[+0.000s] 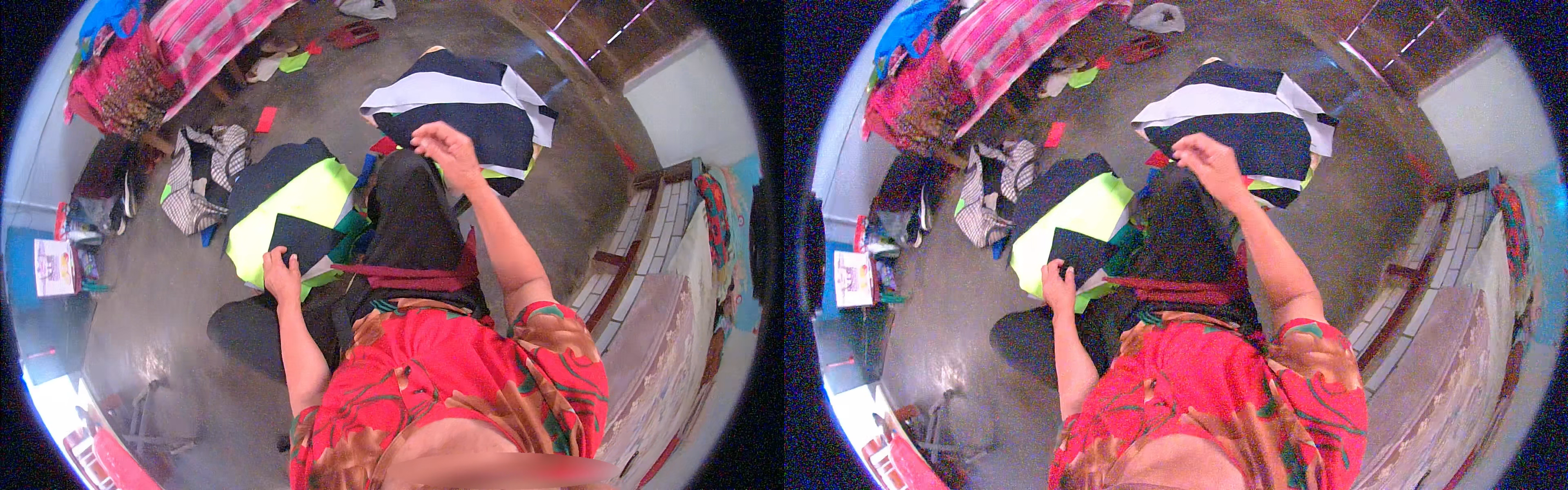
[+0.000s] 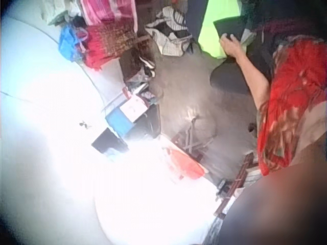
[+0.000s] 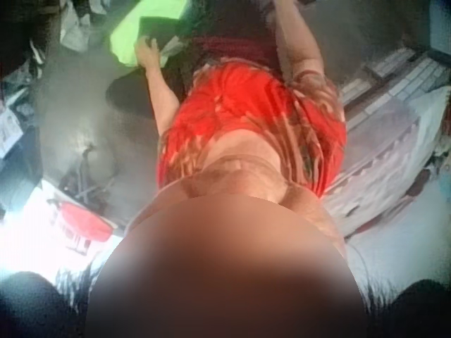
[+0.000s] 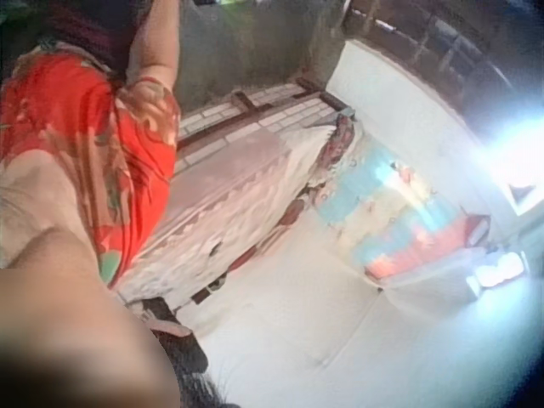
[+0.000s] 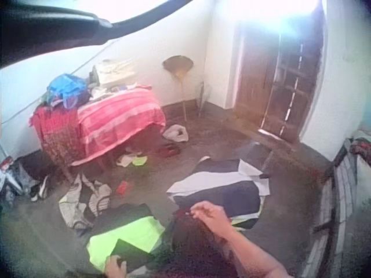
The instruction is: The person sits on the floor and sorts through a pile of colorful fabric pieces, picking them up one by one, inspecting them, and placing them into a separate stack. The person handles various colors including green, red, blue, gray, and black.
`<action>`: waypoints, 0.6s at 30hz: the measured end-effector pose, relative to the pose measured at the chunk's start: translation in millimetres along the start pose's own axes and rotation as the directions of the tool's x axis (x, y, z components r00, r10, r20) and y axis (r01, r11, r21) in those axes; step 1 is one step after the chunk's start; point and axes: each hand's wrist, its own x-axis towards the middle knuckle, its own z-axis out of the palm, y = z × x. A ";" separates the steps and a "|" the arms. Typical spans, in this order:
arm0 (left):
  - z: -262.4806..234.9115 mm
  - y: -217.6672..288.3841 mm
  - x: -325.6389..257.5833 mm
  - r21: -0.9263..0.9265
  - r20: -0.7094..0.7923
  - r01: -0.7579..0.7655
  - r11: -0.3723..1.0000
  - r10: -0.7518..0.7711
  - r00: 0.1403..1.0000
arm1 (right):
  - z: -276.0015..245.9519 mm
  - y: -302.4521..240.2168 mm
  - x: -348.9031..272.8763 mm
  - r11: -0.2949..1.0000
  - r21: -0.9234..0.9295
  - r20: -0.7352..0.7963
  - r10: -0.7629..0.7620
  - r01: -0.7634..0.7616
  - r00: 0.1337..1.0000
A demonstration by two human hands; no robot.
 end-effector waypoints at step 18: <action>1.7 -4.9 0.9 -0.052 0.001 0.028 0.998 -0.028 1.000 | -205.7 78.1 56.6 0.482 -0.832 -0.361 -0.094 -0.275 0.928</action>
